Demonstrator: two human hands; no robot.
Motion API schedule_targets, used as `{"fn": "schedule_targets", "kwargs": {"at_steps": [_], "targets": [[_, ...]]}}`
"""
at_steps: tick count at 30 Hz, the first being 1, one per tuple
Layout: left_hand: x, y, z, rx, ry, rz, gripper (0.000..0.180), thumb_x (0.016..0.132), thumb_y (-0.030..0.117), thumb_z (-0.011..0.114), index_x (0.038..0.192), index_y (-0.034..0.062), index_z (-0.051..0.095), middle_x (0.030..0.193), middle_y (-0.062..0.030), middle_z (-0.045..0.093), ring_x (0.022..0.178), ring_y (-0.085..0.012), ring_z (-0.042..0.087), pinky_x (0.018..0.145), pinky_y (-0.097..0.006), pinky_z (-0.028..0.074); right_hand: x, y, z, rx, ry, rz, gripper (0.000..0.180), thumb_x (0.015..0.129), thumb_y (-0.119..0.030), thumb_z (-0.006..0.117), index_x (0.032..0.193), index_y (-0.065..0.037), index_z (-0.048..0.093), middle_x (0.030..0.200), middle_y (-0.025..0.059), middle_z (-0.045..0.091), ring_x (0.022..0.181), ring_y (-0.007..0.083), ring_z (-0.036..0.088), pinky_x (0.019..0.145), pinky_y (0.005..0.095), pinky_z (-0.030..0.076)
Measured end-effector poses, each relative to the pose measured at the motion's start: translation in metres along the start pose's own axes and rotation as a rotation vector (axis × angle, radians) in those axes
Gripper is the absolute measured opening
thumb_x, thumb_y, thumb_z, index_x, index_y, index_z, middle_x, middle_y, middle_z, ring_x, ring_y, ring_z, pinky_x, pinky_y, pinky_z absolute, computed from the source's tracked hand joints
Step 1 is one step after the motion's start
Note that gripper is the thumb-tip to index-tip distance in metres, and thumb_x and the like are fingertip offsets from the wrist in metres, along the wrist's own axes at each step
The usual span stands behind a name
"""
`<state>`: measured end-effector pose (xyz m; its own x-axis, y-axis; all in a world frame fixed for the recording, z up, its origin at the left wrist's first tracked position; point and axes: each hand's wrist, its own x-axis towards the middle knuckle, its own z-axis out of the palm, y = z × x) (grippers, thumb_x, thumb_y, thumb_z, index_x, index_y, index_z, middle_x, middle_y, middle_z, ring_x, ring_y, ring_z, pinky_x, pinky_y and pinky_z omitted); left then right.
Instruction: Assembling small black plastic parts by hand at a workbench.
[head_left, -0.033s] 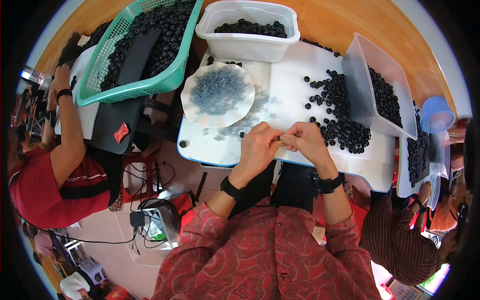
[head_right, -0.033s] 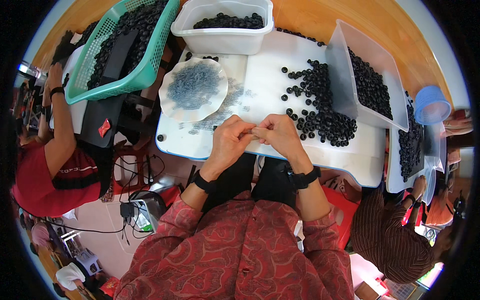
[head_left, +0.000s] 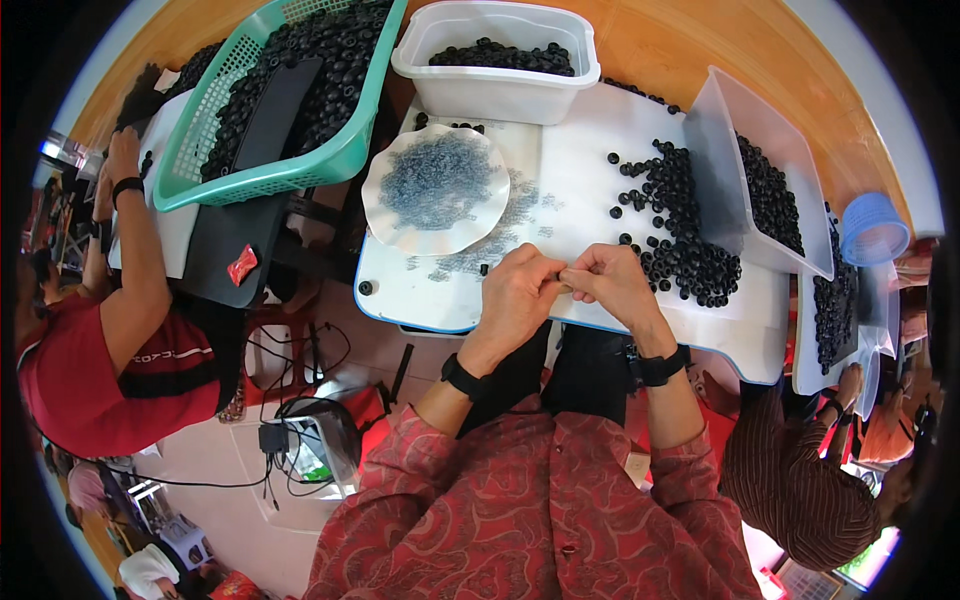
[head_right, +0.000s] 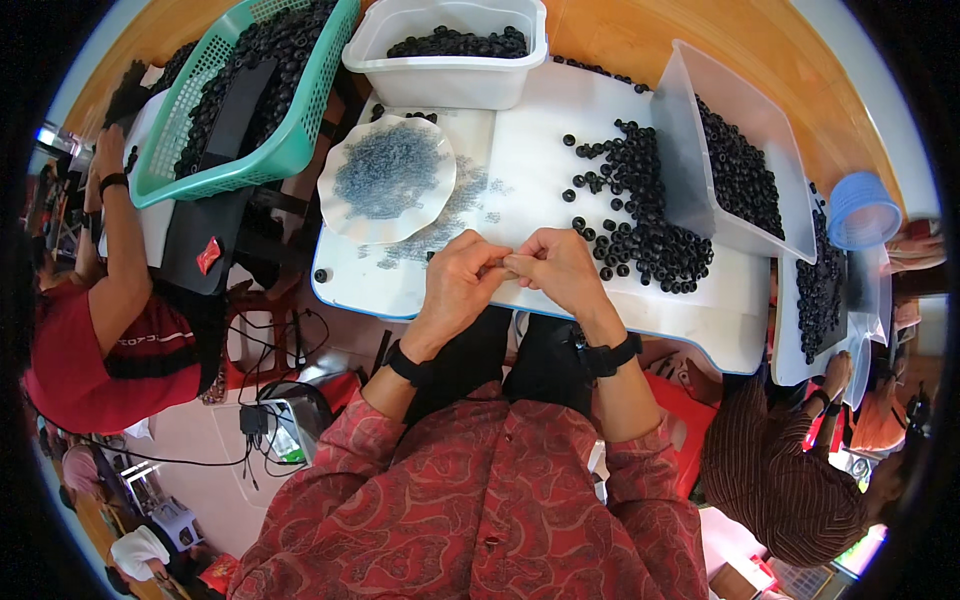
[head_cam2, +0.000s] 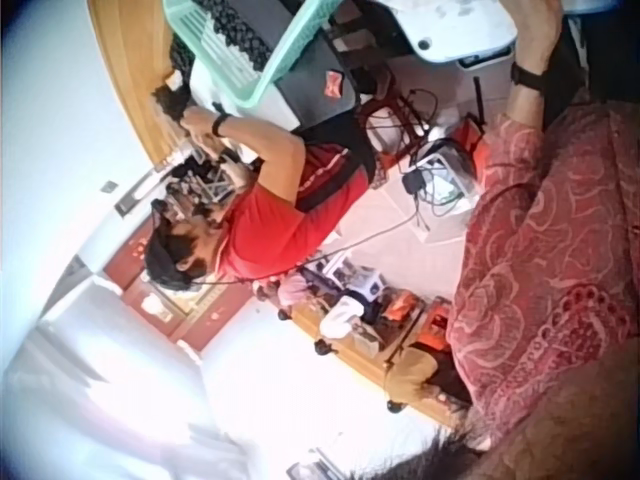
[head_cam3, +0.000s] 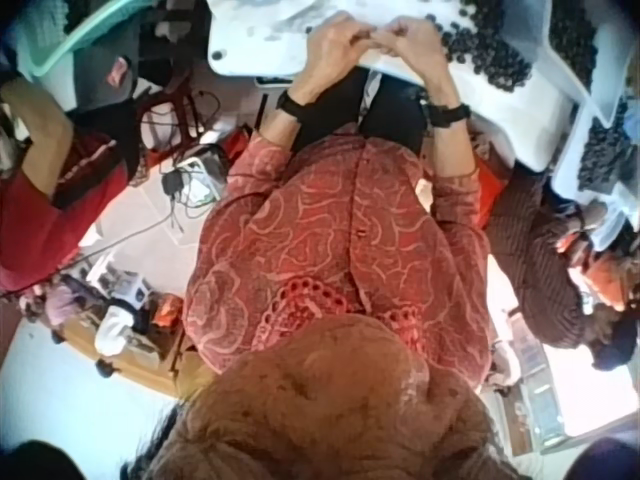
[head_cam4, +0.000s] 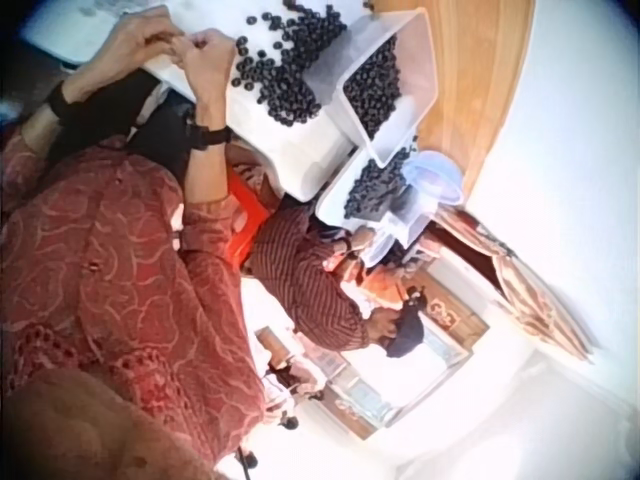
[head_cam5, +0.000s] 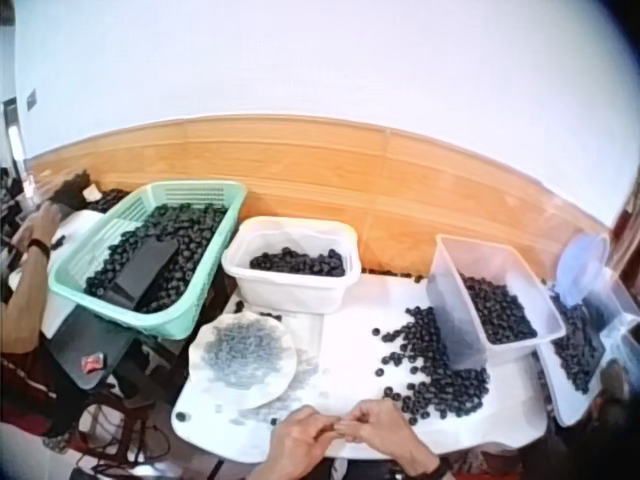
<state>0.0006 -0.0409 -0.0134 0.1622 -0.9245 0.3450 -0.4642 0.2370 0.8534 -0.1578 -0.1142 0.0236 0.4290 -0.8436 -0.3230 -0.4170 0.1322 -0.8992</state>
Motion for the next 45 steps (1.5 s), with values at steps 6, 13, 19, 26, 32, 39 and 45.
{"fn": "schedule_targets", "kwargs": {"at_steps": [6,13,19,26,32,39,45], "targets": [[0.001,0.003,0.002,0.043,0.033,-0.001,0.014,0.076,0.005,0.077,0.089,0.0046,0.074,0.075,-0.0073,0.059,0.064,-0.0212,0.062,0.058,-0.033,0.049,0.001,-0.003,-0.008,0.061,-0.091,0.024,0.022,0.084,-0.017,0.077,0.085,0.002,0.066,0.074,0.0073,0.068,0.063,0.0097,0.064,0.055,0.0217,0.051],[0.002,0.0,0.001,0.071,0.018,-0.014,0.011,0.077,0.009,0.077,0.086,0.0052,0.073,0.075,-0.007,0.06,0.065,-0.0223,0.061,0.058,-0.035,0.048,0.004,-0.007,-0.008,0.062,-0.097,0.066,0.024,0.083,-0.019,0.08,0.085,0.001,0.066,0.073,0.0059,0.068,0.062,0.0083,0.063,0.056,0.0196,0.052],[0.001,-0.001,0.001,0.016,0.022,-0.036,0.012,0.077,0.006,0.077,0.088,0.0041,0.072,0.077,-0.0078,0.061,0.065,-0.0221,0.062,0.059,-0.034,0.049,0.003,-0.007,-0.002,0.045,-0.039,0.024,0.023,0.08,-0.016,0.082,0.083,0.0,0.066,0.07,0.0048,0.067,0.058,0.0073,0.062,0.05,0.0199,0.049],[0.001,-0.001,0.0,0.021,0.017,-0.046,0.014,0.077,0.005,0.077,0.091,0.004,0.072,0.079,-0.0089,0.061,0.065,-0.023,0.063,0.059,-0.035,0.049,0.0,-0.009,0.005,-0.162,0.038,-0.02,0.025,0.081,-0.017,0.081,0.074,0.001,0.064,0.06,0.0053,0.064,0.048,0.0075,0.057,0.043,0.0211,0.044],[0.0,0.0,-0.001,0.056,0.021,0.014,0.015,0.077,0.006,0.077,0.091,0.0048,0.071,0.077,-0.0088,0.06,0.067,-0.0253,0.062,0.059,-0.037,0.049,0.001,-0.01,0.001,-0.102,-0.024,0.027,0.025,0.082,-0.016,0.079,0.072,0.001,0.064,0.06,0.0062,0.064,0.046,0.0082,0.057,0.04,0.0221,0.042],[0.003,0.006,-0.007,0.076,-0.052,0.066,0.025,0.075,0.007,0.078,0.099,0.0035,0.071,0.081,-0.0093,0.061,0.072,-0.0268,0.063,0.062,-0.037,0.05,0.005,-0.009,-0.004,-0.015,-0.059,0.11,0.023,0.084,-0.012,0.078,0.072,0.002,0.064,0.062,0.0062,0.063,0.045,0.0084,0.055,0.04,0.0213,0.041],[0.006,0.0,-0.008,0.049,-0.068,0.11,0.027,0.078,0.005,0.076,0.104,0.0026,0.071,0.082,-0.0105,0.06,0.072,-0.0272,0.063,0.062,-0.036,0.05,0.006,-0.014,-0.005,-0.025,-0.076,0.137,0.023,0.086,-0.012,0.076,0.072,0.003,0.064,0.062,0.0066,0.063,0.045,0.0088,0.056,0.04,0.0217,0.042]]}}
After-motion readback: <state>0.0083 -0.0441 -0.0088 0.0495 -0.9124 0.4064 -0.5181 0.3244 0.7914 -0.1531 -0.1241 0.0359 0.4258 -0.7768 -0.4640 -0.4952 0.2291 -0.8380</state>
